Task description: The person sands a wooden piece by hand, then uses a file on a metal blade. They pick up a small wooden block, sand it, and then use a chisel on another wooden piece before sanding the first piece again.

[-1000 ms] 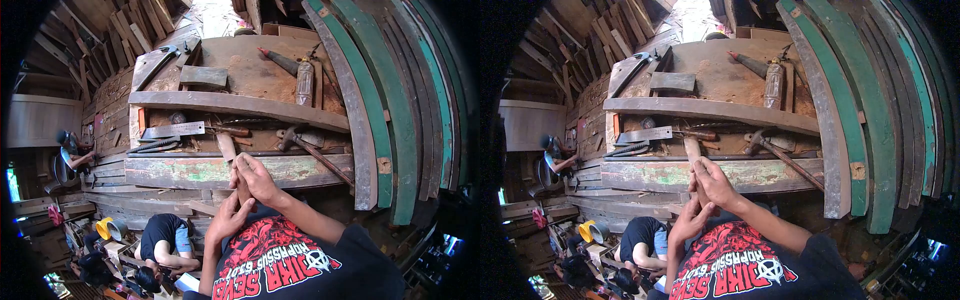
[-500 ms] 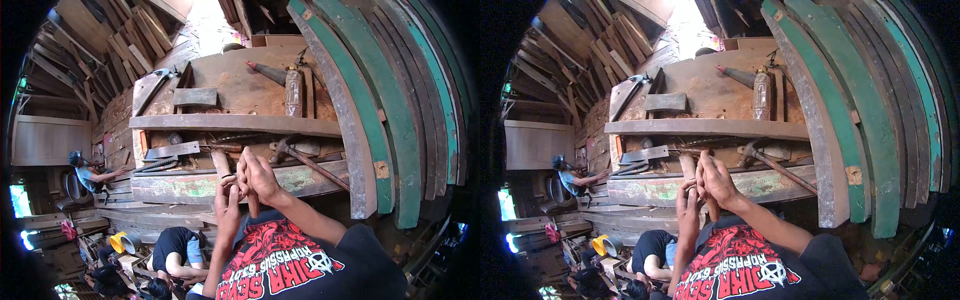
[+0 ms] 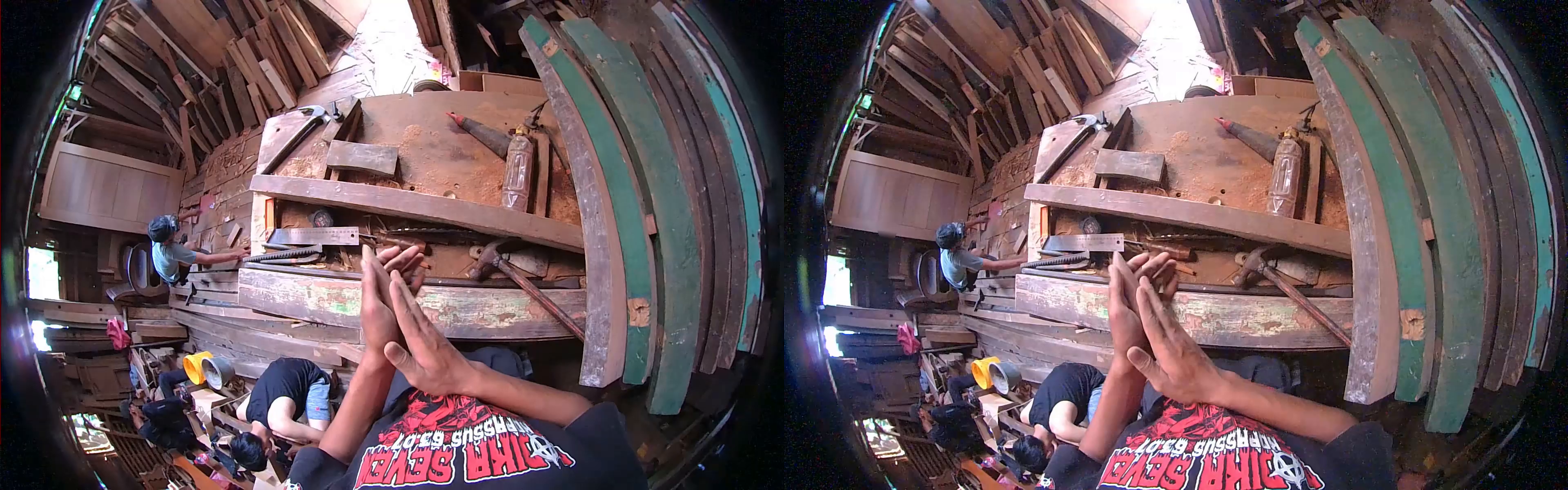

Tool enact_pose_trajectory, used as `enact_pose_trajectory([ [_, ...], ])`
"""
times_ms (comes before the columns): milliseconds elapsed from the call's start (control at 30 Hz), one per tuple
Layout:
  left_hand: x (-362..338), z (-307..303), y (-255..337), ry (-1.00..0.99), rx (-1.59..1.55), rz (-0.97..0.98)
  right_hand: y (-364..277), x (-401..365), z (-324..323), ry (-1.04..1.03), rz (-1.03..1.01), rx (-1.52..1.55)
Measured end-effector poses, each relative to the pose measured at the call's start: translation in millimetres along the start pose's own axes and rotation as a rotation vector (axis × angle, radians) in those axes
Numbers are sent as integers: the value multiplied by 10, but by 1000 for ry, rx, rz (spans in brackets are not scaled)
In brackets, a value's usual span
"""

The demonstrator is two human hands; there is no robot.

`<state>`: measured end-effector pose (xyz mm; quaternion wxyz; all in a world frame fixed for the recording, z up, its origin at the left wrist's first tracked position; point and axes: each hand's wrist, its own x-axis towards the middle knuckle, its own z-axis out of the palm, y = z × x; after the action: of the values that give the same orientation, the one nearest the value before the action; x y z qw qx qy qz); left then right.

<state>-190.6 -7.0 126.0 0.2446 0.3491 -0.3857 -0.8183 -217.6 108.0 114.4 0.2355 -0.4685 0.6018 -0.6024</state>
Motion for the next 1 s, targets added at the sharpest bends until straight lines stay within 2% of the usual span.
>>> enact_pose_trajectory([
  [33, 50, -65, 1, 46, -14, 2, -24, -25, -6, -59, 14, -12],
  [100, 70, -15, 93, 70, -105, 20, -76, -29, -22, -45, 27, -45],
  [200, 157, -177, 175, -16, -123, 98, -80, -15, -128, -28, 55, -90],
  [267, 152, -174, 211, 18, -238, 103, -34, -29, -188, 4, 88, -83],
  [367, 125, -196, 257, 2, -362, 89, -81, -18, -211, 150, 212, 88],
  [433, 112, -216, 247, -3, -389, 66, -34, -19, -227, 169, 276, 159],
  [533, 114, -297, 230, -30, -330, 93, 38, -67, -292, 203, 332, 215],
  [667, 33, -388, 251, -20, -198, 101, 108, -85, -303, 406, 436, 548],
  [800, -67, -538, 175, -41, -105, 84, 131, -45, -406, 537, 399, 587],
  [1000, -192, -485, 50, 20, 62, 93, 140, 53, -462, 555, 347, 570],
])
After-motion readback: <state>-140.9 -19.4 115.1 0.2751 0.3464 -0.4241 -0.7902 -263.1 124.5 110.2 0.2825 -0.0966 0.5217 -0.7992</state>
